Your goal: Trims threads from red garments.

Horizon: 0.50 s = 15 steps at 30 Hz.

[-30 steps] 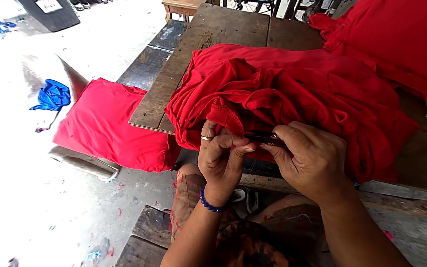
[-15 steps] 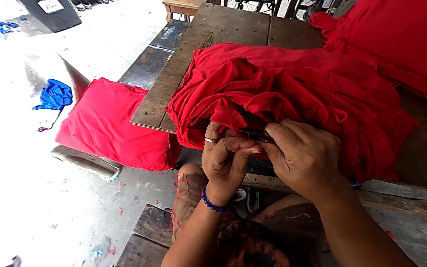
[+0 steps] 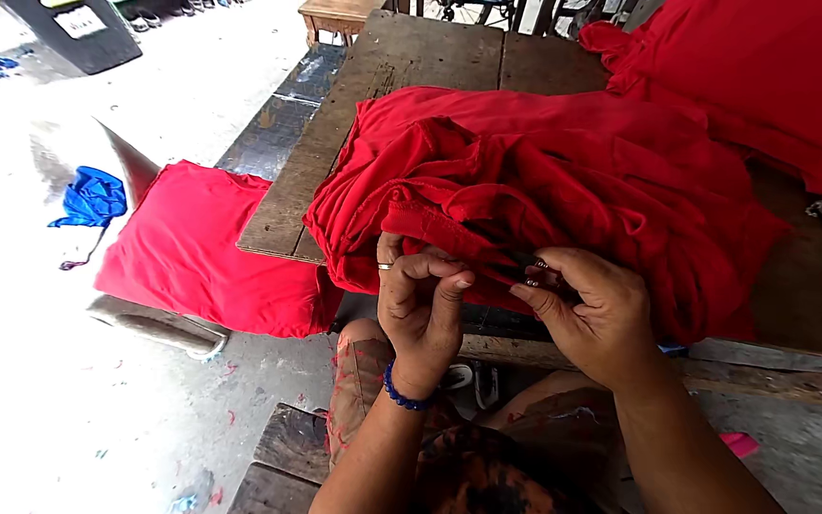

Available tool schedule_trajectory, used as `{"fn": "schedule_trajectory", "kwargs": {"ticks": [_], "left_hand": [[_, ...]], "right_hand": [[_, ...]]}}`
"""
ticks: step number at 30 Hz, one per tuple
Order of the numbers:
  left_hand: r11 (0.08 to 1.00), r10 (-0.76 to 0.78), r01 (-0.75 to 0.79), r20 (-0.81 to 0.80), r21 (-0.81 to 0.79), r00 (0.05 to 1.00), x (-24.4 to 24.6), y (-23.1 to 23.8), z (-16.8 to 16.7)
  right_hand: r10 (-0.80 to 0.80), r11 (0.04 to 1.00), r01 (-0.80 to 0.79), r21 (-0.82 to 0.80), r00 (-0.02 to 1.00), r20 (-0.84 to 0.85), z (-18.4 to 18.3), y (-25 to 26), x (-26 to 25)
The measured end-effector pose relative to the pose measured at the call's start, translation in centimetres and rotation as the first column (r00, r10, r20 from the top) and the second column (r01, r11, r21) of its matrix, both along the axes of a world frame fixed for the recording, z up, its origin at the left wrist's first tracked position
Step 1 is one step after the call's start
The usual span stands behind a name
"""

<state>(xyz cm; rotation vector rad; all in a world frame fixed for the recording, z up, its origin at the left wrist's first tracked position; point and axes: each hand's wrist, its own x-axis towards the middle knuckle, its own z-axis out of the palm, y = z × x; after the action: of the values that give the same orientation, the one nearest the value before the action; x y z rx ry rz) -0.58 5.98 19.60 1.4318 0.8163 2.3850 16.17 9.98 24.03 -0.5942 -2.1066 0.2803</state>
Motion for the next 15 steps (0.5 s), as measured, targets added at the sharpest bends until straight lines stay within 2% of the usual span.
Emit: {"fn": "schedule_trajectory", "kwargs": {"ticks": [4,6,11,15], "left_hand": [[0.995,-0.098,0.096,0.045,0.037,0.994,0.19,0.09,0.52],[0.998,-0.057,0.056,0.046,0.022,0.997,0.3,0.22,0.59],[0.985,0.168,-0.169,-0.053,-0.023,0.984,0.14,0.58,0.27],[0.986,0.166,-0.168,-0.066,-0.021,0.984,0.07,0.38,0.34]], "right_hand": [[0.026,0.999,-0.027,-0.028,0.998,-0.063,0.23,-0.09,0.23],[0.041,0.999,-0.043,-0.024,0.995,-0.093,0.22,-0.19,0.26],[0.045,0.999,-0.048,-0.023,0.993,-0.108,0.25,-0.44,0.42],[0.002,1.0,-0.003,-0.012,0.998,-0.063,0.03,-0.42,0.13]]}}
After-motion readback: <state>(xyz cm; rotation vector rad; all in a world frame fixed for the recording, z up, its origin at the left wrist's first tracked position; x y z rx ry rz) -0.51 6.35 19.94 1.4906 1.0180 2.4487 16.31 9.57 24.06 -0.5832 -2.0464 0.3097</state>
